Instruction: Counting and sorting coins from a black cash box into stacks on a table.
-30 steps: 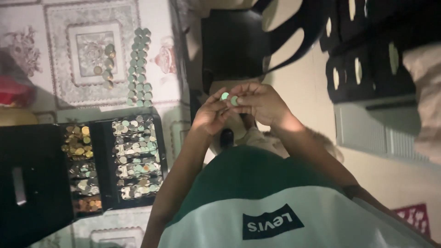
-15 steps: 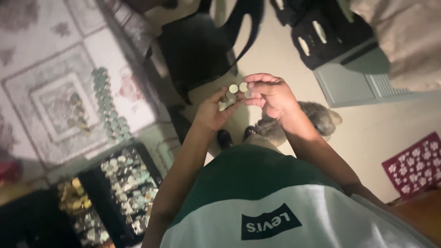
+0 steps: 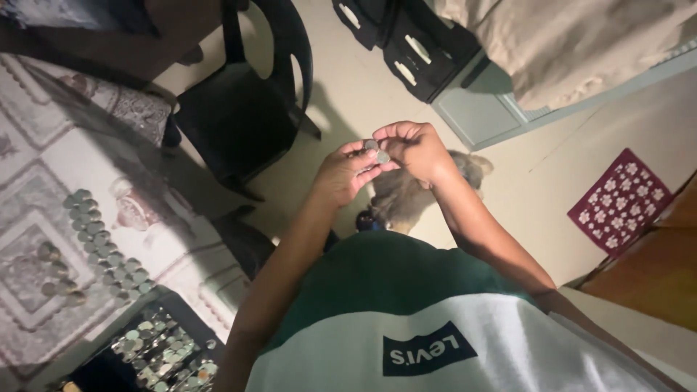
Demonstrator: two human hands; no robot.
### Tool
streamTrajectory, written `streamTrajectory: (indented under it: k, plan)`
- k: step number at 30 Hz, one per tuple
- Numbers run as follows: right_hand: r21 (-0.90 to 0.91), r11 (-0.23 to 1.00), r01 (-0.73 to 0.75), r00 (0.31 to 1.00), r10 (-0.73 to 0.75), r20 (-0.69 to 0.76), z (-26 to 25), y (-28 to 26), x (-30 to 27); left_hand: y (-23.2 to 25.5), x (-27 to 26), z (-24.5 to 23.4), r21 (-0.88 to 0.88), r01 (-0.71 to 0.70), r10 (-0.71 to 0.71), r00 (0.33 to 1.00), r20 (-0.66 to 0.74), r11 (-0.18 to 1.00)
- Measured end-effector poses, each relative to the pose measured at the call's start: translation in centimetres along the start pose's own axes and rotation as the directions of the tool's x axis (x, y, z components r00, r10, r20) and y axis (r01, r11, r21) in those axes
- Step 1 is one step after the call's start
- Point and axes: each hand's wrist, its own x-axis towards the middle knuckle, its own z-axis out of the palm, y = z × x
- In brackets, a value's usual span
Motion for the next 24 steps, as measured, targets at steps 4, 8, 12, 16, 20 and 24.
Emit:
streamTrajectory:
  k: [4, 8, 12, 16, 20, 24]
  plan:
    - [0.117, 0.987, -0.107, 0.994, 0.102, 0.049, -1.2, -0.6, 0.7, -0.9, 1.3, -0.2, 0.016, -0.048, 0.047, 0.998, 0.052, 0.999]
    - [-0.071, 0.993, -0.093, 0.989, 0.101, 0.11, -1.3, -0.1, 2.2, -1.1, 1.8, -0.5, -0.013, -0.097, 0.098, 0.994, 0.041, 0.995]
    - [0.179, 0.971, -0.161, 0.977, 0.13, 0.17, -1.7, 2.0, 5.2, 0.1, 0.7, 0.0, -0.192, -0.104, 0.097, 0.994, -0.042, 0.976]
    - [0.173, 0.96, -0.221, 0.958, 0.181, 0.222, 0.3, -0.2, 7.3, 1.5, 2.7, -3.1, -0.135, -0.132, 0.131, 0.991, -0.012, 0.982]
    - [0.0, 0.982, -0.188, 0.957, 0.183, 0.225, 3.2, -3.0, 10.3, 4.8, 5.7, -6.4, -0.025, -0.197, 0.194, 0.978, -0.076, 0.98]
    - [0.017, 1.0, -0.014, 0.956, 0.009, 0.294, 5.0, -2.2, 15.9, 11.0, 7.7, -8.3, 0.043, -0.198, 0.2, 0.979, -0.035, 0.979]
